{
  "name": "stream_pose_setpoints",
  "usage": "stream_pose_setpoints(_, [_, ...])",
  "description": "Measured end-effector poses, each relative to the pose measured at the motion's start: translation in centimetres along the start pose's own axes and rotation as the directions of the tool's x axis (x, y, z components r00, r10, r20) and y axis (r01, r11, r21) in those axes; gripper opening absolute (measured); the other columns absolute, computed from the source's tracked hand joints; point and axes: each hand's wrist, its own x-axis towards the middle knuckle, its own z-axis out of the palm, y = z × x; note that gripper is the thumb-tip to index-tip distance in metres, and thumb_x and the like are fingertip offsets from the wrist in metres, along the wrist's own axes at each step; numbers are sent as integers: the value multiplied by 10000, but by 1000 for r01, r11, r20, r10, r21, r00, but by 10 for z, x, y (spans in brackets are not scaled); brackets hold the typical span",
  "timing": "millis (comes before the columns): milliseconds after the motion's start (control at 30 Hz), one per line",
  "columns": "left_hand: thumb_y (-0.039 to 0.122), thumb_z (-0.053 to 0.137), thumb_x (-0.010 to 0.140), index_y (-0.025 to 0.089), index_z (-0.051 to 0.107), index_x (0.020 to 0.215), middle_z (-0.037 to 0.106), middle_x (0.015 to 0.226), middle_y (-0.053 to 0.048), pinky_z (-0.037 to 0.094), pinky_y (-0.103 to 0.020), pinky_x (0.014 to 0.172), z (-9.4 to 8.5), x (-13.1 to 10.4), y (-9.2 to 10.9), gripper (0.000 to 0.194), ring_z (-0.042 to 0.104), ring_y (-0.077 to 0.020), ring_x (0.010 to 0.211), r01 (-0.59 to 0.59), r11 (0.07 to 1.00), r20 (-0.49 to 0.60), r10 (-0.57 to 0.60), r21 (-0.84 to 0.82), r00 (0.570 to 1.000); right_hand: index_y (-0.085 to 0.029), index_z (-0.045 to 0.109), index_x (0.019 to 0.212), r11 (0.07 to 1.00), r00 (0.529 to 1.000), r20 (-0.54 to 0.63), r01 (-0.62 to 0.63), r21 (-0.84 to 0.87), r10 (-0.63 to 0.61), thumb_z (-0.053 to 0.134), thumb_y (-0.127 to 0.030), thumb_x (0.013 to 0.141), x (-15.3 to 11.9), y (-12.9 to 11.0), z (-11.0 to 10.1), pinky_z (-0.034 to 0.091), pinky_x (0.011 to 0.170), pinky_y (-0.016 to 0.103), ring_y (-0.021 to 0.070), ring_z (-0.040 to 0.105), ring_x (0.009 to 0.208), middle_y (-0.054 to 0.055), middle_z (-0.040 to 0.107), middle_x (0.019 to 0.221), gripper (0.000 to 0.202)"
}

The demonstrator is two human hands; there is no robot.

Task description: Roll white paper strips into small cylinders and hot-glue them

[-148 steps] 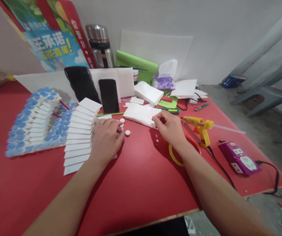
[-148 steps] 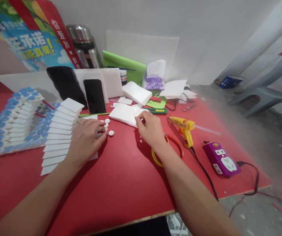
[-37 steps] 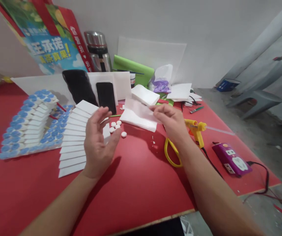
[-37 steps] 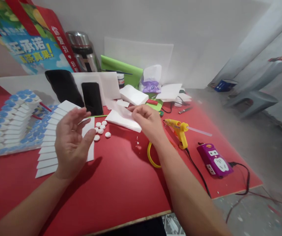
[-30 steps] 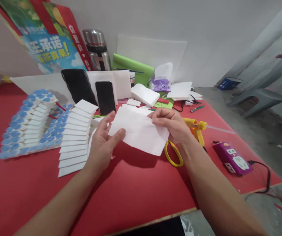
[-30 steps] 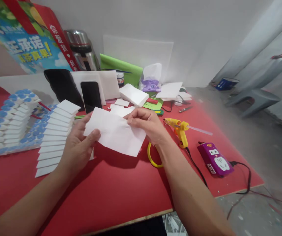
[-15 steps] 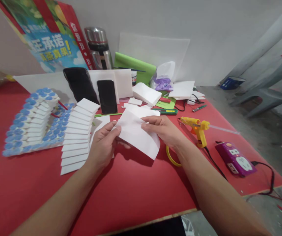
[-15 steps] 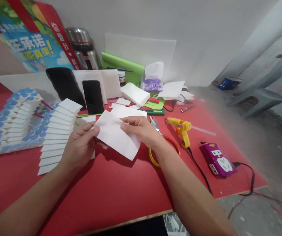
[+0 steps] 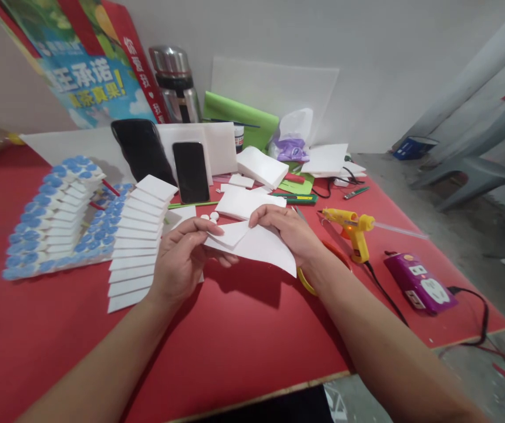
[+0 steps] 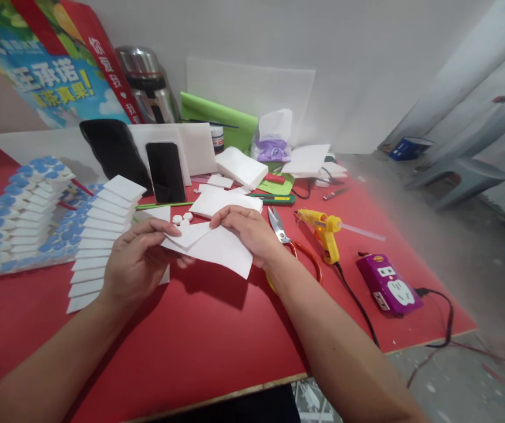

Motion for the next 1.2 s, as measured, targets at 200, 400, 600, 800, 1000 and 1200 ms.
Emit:
stream_pose_setpoints(200, [259,609,868,219,737,804,690,532,-26,593,-363,444,0,1,0,148,668,-222,427,31,998,40,-33,63,999,-244,689,1225,991,983,174,-34,-133,57,829,-313,776,-8,-8,-4,517,593,242,151,678,699,0,751,878,475])
stream_pose_setpoints(400, [247,628,841,178,742,848,663,496,-33,513,-317,363,-3,1,2,134,658,-238,389,74,997,67,-76,35,995,-257,751,1262,966,954,294,135,-222,-65,789,-218,795,-8,-5,-12,534,696,241,157,700,868,36,758,1225,469])
stream_pose_setpoints(600, [230,640,826,179,769,834,665,526,-25,484,-300,314,-6,3,0,139,635,-224,349,92,996,87,-92,0,992,-285,833,1104,959,924,340,240,-151,-178,696,-192,852,-1,4,-14,508,926,300,197,671,1131,11,778,1233,301])
stream_pose_setpoints(800, [220,638,817,190,771,813,669,530,-25,489,-309,309,-6,2,-1,136,625,-221,343,109,994,73,-108,-15,991,-238,847,881,985,957,261,153,-80,-128,680,-198,826,-1,6,-12,485,678,253,135,653,741,7,793,882,180])
stream_pose_setpoints(1000, [402,627,876,168,762,945,684,506,-52,504,-300,336,-4,4,3,279,658,-242,393,141,990,125,-141,15,982,-222,832,834,979,951,265,186,-87,-157,646,-173,829,-1,7,-11,416,590,220,97,572,639,-15,751,792,192])
stream_pose_setpoints(1200, [296,755,848,141,699,1052,723,568,-21,558,-256,427,-5,5,1,262,681,-199,435,187,978,151,-199,88,968,-202,826,892,967,961,235,189,-173,-146,651,-192,828,0,6,-16,418,574,234,116,571,630,3,736,772,186])
